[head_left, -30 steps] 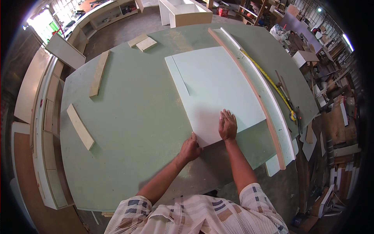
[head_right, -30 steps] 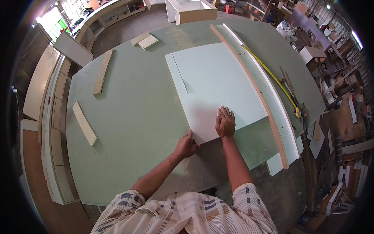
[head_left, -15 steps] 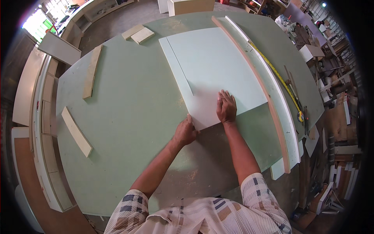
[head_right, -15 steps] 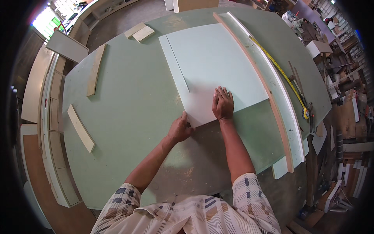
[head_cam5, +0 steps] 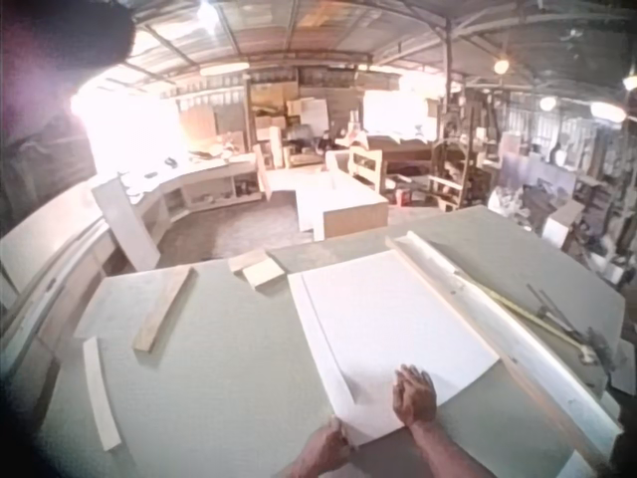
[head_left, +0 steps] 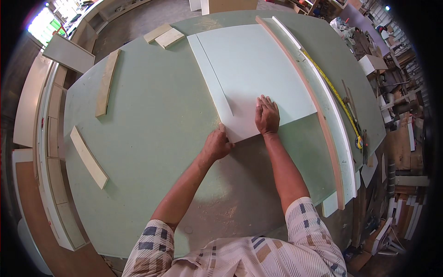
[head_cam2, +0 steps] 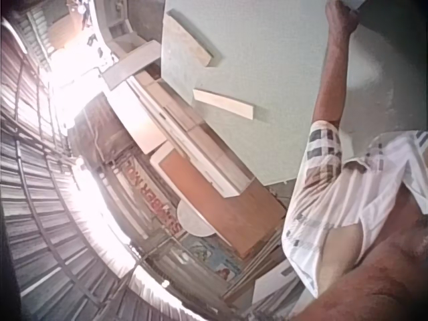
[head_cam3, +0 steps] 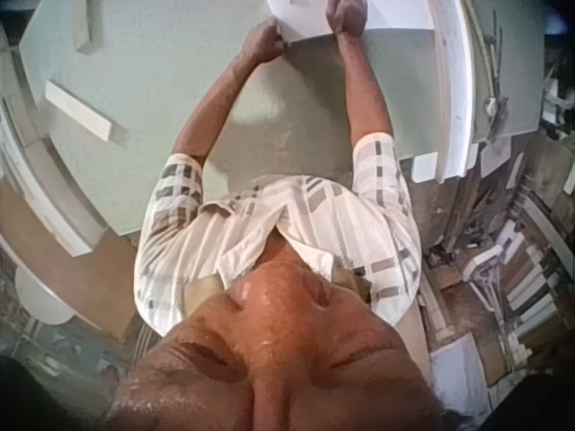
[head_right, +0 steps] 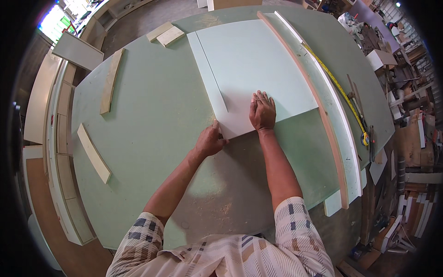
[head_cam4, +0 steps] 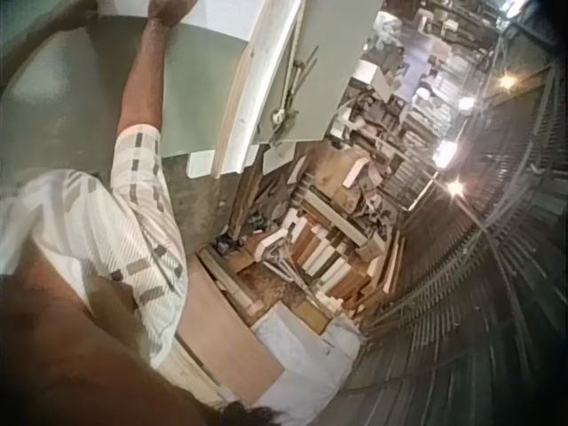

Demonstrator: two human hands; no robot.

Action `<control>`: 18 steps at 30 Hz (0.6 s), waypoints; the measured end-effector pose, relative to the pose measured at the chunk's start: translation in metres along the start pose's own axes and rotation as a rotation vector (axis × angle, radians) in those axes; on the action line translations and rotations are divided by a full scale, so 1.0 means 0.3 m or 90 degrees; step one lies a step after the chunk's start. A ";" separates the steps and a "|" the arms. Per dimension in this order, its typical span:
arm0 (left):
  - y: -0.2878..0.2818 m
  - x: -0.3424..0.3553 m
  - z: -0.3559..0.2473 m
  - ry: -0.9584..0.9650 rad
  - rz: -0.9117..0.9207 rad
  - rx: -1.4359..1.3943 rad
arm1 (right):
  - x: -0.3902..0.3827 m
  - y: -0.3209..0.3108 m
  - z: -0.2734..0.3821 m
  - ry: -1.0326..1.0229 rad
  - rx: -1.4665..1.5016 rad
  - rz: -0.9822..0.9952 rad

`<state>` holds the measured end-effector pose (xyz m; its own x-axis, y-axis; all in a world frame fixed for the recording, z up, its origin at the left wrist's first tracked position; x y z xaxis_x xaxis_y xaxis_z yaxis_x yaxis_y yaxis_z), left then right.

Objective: The person positions and marks a wooden guide on a table saw using a tape measure, pen, and hammer, then retrieves a wooden board from storage and aligns it against the guide.

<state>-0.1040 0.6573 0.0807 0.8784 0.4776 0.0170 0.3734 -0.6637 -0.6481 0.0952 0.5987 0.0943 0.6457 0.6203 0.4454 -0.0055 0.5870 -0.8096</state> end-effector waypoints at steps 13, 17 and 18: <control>-0.087 0.103 0.047 -0.013 0.011 0.019 | 0.113 0.092 0.028 -0.001 0.002 -0.004; -0.101 0.131 0.075 -0.039 0.025 0.051 | 0.147 0.121 0.039 -0.004 -0.003 0.000; -0.104 0.136 0.078 -0.042 0.028 0.067 | 0.154 0.124 0.040 -0.002 -0.002 0.001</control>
<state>-0.0867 0.7111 0.0838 0.8706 0.4883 -0.0606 0.2987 -0.6222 -0.7236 0.1158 0.6555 0.0893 0.6430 0.6228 0.4456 -0.0041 0.5847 -0.8113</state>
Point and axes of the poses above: each hand's wrist, its own x-axis towards the middle knuckle, its own y-axis out of the palm, z = x × y, the point moved 8 cm from there along x, towards the middle knuckle, and after that the axes turned 12 degrees about y, right-handed, at the moved point
